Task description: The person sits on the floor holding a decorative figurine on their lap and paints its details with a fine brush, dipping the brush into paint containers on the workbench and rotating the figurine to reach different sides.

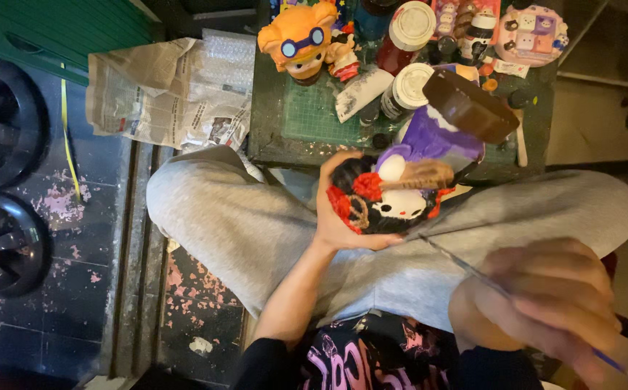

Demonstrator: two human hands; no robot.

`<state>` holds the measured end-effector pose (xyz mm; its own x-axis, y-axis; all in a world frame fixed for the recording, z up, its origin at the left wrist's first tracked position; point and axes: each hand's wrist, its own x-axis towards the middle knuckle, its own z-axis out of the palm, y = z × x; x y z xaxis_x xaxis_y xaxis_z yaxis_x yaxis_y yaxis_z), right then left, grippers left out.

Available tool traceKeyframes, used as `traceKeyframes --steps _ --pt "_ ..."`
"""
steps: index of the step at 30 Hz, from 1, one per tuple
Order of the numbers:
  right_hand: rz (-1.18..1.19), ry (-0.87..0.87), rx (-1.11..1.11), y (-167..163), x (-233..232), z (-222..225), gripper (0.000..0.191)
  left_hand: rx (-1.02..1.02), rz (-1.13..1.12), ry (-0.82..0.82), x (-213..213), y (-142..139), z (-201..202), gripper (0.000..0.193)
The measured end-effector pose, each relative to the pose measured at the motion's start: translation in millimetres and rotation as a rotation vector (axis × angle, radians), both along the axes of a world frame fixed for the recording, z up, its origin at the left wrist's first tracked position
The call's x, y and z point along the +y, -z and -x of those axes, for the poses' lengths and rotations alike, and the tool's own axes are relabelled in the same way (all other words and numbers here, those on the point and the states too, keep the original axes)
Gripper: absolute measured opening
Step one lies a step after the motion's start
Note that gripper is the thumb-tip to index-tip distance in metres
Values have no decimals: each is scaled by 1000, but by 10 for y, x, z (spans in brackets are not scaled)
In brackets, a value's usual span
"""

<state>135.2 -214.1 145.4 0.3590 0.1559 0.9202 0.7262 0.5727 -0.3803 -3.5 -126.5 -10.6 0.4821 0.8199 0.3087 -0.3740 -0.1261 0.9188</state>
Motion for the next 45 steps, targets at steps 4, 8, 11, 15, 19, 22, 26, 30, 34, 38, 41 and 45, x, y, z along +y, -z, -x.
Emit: traceKeyframes --steps 4,8,11,15,19,22,26,30,34,38,41,45 --pt "-66 11 27 245 -167 -70 52 15 -22 -69 -65 30 9 123" --pt "122 49 -113 298 -185 -133 62 -28 9 -24 -60 9 4 122" --pt "200 135 -157 235 -118 -98 61 -4 17 2 -3 -34 -2 121" --pt "209 52 -130 166 25 -103 62 -15 232 116 81 -111 -13 113" --pt "308 85 -77 206 136 -123 58 12 272 164 106 -189 -23 97" --pt "349 78 -59 246 180 -159 53 -17 334 178 118 -225 -34 95" --pt "446 77 -141 243 209 -210 47 -17 396 203 121 -265 -22 92" --pt "481 52 -203 222 255 -221 42 21 406 208 129 -311 -1 89" --pt "529 37 -202 214 264 -204 37 3 395 207 128 -352 3 89" --pt "520 29 -207 234 292 -217 36 11 381 206 129 -375 7 88" --pt "519 39 -196 243 302 -212 36 49 359 200 136 -382 7 89" --pt "574 58 -218 216 283 -194 35 75 323 194 144 -388 15 88"
